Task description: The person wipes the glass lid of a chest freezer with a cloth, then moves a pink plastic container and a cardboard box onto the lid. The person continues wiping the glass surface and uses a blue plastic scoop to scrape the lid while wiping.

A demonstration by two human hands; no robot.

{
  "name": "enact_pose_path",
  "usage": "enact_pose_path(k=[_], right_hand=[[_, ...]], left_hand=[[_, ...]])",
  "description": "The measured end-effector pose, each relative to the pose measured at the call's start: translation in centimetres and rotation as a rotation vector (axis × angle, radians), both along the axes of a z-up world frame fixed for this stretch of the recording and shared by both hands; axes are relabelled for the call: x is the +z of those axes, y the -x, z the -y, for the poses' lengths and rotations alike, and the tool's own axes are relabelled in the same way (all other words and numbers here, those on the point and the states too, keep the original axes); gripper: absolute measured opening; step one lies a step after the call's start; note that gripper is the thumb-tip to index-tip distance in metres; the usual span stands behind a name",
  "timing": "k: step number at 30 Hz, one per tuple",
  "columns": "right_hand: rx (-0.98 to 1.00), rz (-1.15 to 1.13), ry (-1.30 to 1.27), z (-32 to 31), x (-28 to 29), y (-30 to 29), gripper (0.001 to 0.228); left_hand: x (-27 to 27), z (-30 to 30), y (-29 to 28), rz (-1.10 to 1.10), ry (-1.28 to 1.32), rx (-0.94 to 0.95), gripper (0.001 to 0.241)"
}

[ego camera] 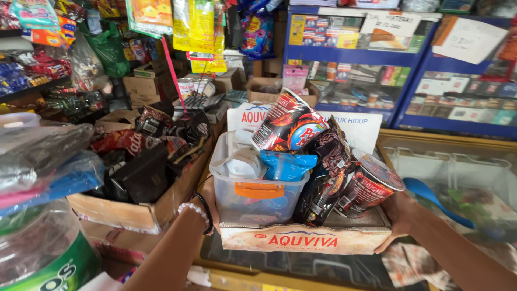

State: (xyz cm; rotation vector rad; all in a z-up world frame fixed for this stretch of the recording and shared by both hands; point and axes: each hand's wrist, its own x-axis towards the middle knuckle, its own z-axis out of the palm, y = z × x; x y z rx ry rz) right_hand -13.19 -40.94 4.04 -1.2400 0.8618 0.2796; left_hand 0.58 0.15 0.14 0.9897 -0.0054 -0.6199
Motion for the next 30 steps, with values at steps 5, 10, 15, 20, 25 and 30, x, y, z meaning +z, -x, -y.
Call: enact_pose_path(k=[5, 10, 15, 20, 25, 30], right_hand=[[-0.015, -0.006, 0.018, 0.0, -0.8, -4.1, 0.082], [-0.025, -0.041, 0.017, -1.1, -0.4, -6.9, 0.083], [0.006, -0.029, 0.034, -1.7, 0.3, -9.2, 0.088], [-0.013, -0.012, 0.054, -1.1, 0.3, -12.7, 0.083], [-0.014, 0.012, 0.058, -0.5, 0.3, -15.9, 0.079], [-0.032, 0.012, 0.1, -0.8, 1.1, -17.7, 0.078]], left_hand=[[0.3, -0.5, -4.2, -0.195, -0.087, 0.081, 0.056], [-1.1, -1.0, -7.3, -0.019, -0.121, 0.149, 0.051], [-1.2, -1.8, -9.5, 0.639, -0.69, 0.017, 0.074], [0.3, 0.0, -12.0, 0.012, -0.226, 0.054, 0.055], [0.4, 0.9, -14.3, 0.002, -0.208, 0.052, 0.055], [0.3, 1.7, -17.1, 0.015, -0.221, 0.07, 0.054]])
